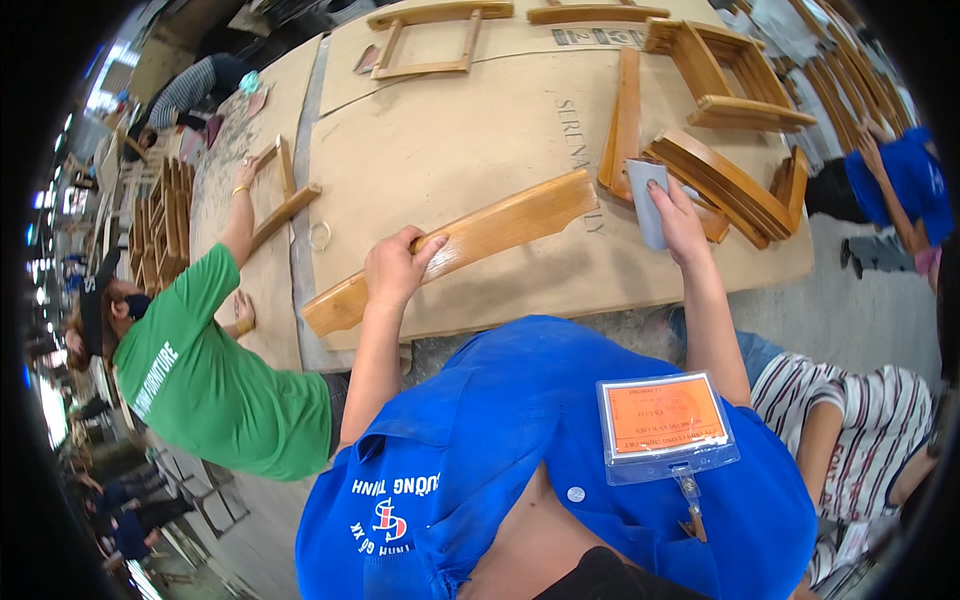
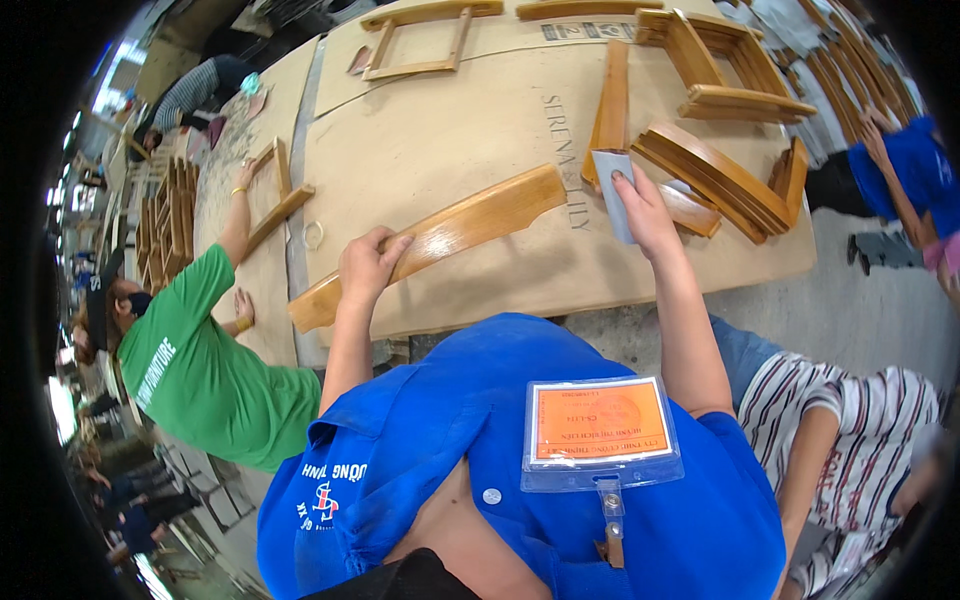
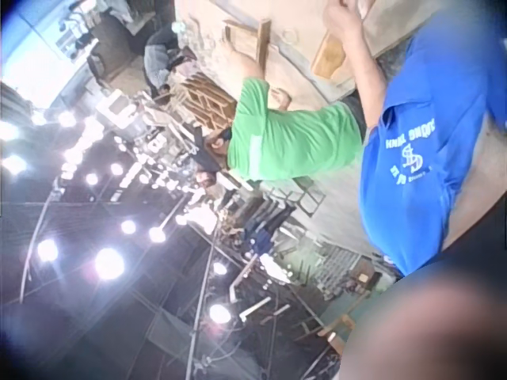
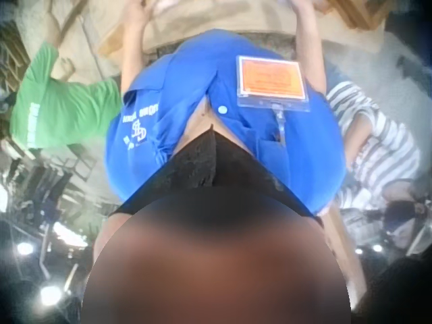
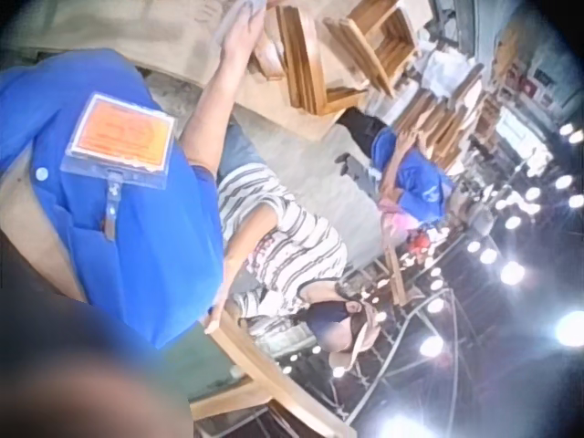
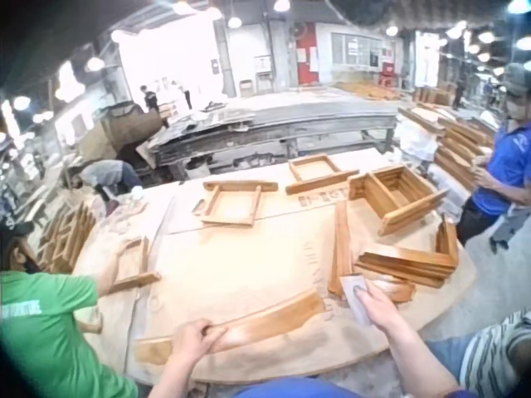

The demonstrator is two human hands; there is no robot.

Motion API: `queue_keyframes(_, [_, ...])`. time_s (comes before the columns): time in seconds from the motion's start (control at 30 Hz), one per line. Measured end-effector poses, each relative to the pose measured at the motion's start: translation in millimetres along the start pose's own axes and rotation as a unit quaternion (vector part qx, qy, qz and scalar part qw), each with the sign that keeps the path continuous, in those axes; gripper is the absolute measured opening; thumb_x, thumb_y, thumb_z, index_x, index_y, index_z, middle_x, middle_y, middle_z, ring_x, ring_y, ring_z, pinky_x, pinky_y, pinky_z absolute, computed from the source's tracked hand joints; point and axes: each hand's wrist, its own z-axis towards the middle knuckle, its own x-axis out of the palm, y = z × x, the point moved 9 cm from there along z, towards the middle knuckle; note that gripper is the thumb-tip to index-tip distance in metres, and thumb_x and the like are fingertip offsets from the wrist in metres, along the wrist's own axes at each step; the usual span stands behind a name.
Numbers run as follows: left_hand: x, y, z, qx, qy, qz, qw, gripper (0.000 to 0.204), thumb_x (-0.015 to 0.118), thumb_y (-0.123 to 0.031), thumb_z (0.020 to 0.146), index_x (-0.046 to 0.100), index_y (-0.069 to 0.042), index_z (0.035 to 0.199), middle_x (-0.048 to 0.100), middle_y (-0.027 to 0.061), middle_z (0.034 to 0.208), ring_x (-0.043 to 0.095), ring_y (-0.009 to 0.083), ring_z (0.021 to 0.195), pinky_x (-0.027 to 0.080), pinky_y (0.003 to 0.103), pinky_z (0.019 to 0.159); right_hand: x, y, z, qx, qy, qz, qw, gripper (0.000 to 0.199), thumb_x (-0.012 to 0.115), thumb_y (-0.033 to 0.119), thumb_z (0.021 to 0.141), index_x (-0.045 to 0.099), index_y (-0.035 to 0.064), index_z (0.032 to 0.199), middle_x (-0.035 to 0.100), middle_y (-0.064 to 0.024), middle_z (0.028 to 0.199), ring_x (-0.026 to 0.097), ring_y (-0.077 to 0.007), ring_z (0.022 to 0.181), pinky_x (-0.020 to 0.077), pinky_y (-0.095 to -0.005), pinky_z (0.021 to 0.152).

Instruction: The person wipes wooden furniture parts with a white cloth, handling each piece one at a time. They pick up parts, wipe surfaces, and place them back on the workbench.

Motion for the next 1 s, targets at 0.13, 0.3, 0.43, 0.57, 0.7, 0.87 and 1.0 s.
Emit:
queue_keyframes(0.13, [4, -10, 11, -0.012, 0.03, 0.015, 0.999, 0.043, 0.065, -0.052, 0.083, 0.07, -0.009, 0.082, 0.065, 0.014, 0.068, 0.063, 0.0335, 0.067, 0.049, 0.043, 0.062, 0, -24, -11, 0.112, -0.069, 0.063, 0.989, 0.036, 0.046, 0.017, 0.098, 0.048, 0.0003, 0.13, 0.063, -0.0133, 0.113, 0.063, -0.0191, 0.097, 0.0499, -0.0305, 0.083])
queue_keyframes(0.3, [-9, -3, 47, 0.035, -0.02, 0.012, 0.999, 0.043, 0.063, -0.049, 0.085, 0.07, -0.008, 0.08, 0.065, 0.0146, 0.067, 0.063, 0.0332, 0.066, 0.049, 0.042, 0.063, 52, -55, -32, 0.172, -0.073, 0.23, 0.955, 0.038, 0.056, 0.02, 0.093, 0.047, 0.002, 0.126, 0.063, -0.0091, 0.102, 0.066, -0.0235, 0.09, 0.0532, -0.0336, 0.07])
queue_keyframes(0.43, [-12, -5, 77, 0.034, -0.006, -0.043, 0.998, 0.043, 0.062, -0.047, 0.086, 0.07, -0.005, 0.08, 0.065, 0.015, 0.069, 0.064, 0.0329, 0.068, 0.049, 0.042, 0.064, 79, -56, -38, 0.142, -0.062, 0.202, 0.967, 0.034, 0.058, 0.014, 0.092, 0.049, 0.0001, 0.121, 0.064, -0.0113, 0.105, 0.066, -0.024, 0.093, 0.0539, -0.0356, 0.077])
queue_keyframes(0.57, [-10, -24, 77, 0.099, 0.036, -0.033, 0.994, 0.044, 0.067, -0.047, 0.081, 0.068, -0.005, 0.094, 0.067, 0.0163, 0.081, 0.065, 0.0339, 0.079, 0.049, 0.043, 0.07, 86, -48, -34, 0.124, -0.068, 0.219, 0.965, 0.032, 0.05, 0.008, 0.093, 0.05, -0.0029, 0.123, 0.064, -0.0159, 0.111, 0.066, -0.0268, 0.098, 0.0522, -0.0381, 0.086])
queue_keyframes(0.7, [-5, -28, 65, 0.191, 0.081, -0.019, 0.978, 0.059, 0.072, -0.048, 0.074, 0.061, -0.005, 0.113, 0.067, 0.0169, 0.102, 0.063, 0.0346, 0.094, 0.049, 0.043, 0.082, 77, -44, -27, 0.117, -0.116, 0.169, 0.972, 0.039, 0.044, 0.002, 0.093, 0.043, -0.0037, 0.132, 0.061, -0.0209, 0.117, 0.064, -0.0326, 0.103, 0.0515, -0.0412, 0.091])
queue_keyframes(0.87, [-2, -26, 44, 0.22, 0.076, 0.006, 0.972, 0.059, 0.075, -0.045, 0.069, 0.058, -0.007, 0.112, 0.065, 0.0129, 0.099, 0.062, 0.0313, 0.096, 0.048, 0.043, 0.082, 93, -3, -35, 0.048, -0.059, 0.127, 0.989, 0.038, 0.045, 0.005, 0.094, 0.042, -0.0008, 0.132, 0.062, -0.0206, 0.111, 0.064, -0.0329, 0.096, 0.0522, -0.0424, 0.085])
queue_keyframes(1.0, [4, -35, 12, 0.216, 0.078, 0.019, 0.973, 0.061, 0.075, -0.048, 0.068, 0.058, -0.01, 0.113, 0.063, 0.0086, 0.094, 0.062, 0.0259, 0.094, 0.045, 0.039, 0.084, 131, 45, -36, 0.037, 0.047, 0.134, 0.989, 0.041, 0.044, 0.014, 0.097, 0.04, -0.0015, 0.134, 0.06, -0.0228, 0.117, 0.063, -0.0335, 0.098, 0.0518, -0.0423, 0.084])
